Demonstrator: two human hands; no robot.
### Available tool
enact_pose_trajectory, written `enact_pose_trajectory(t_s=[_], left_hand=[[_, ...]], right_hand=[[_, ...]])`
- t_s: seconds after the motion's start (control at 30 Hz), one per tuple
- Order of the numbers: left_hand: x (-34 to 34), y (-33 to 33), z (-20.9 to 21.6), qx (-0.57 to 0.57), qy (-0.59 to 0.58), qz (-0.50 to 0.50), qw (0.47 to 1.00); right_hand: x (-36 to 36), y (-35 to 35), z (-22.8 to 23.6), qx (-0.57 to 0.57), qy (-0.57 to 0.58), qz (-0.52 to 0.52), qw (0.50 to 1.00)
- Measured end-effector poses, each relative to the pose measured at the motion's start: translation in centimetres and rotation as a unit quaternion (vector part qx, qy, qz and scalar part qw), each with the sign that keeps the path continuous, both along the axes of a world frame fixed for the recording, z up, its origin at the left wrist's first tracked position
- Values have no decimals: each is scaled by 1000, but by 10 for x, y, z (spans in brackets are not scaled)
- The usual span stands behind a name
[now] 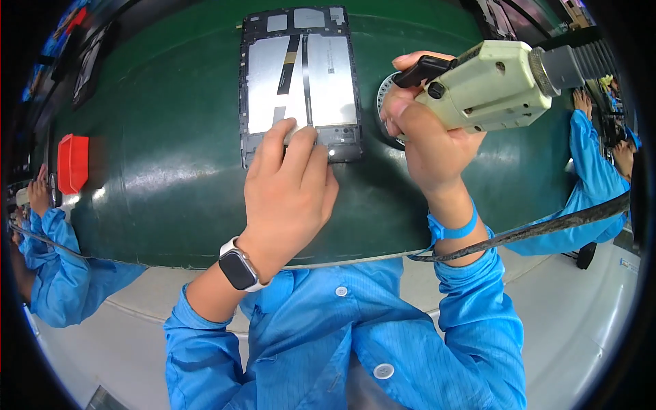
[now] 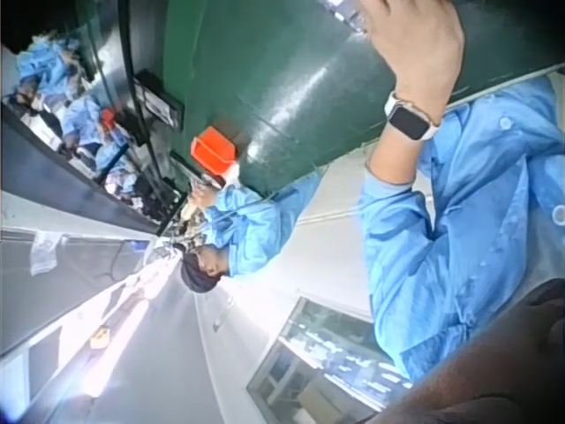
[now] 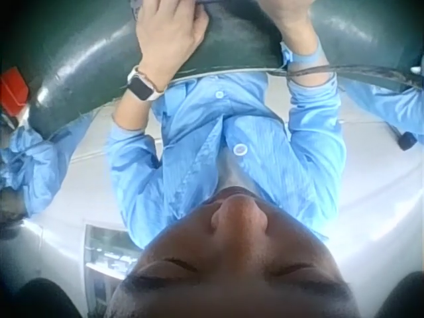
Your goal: The person assembles electronic components into tablet frames by securing them with screws using an electric screwdriver.
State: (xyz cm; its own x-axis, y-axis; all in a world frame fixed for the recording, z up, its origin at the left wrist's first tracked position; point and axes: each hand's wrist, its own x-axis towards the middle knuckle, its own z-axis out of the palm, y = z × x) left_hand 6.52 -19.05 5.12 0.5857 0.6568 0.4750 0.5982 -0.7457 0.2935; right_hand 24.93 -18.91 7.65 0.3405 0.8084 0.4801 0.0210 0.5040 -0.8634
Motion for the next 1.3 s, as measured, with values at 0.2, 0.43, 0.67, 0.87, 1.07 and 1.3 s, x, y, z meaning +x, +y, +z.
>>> enact_pose_trajectory(t_s=[0.2,0.43,0.67,0.87,1.07,1.3], left_hand=[[-20,18,-1,-116,-101,-45,987],[-36,25,-4,-102,-148,-67,981],[-24,40,12,-139,-95,-68,983],[-17,59,25,-217,-38,-105,970],[-9,78,36,-172,34,-158,972],[12,121,45,-263,168,-204,928]], right_hand=[[2,1,-1,1,-8,-11,1000],[1,4,0,11,-4,-4,1000],[0,3,-2,4,-6,-5,1000],[3,4,-3,10,-19,-1,1000],[8,12,-5,-1,-29,-12,999],[14,20,-11,-8,-48,37,998]])
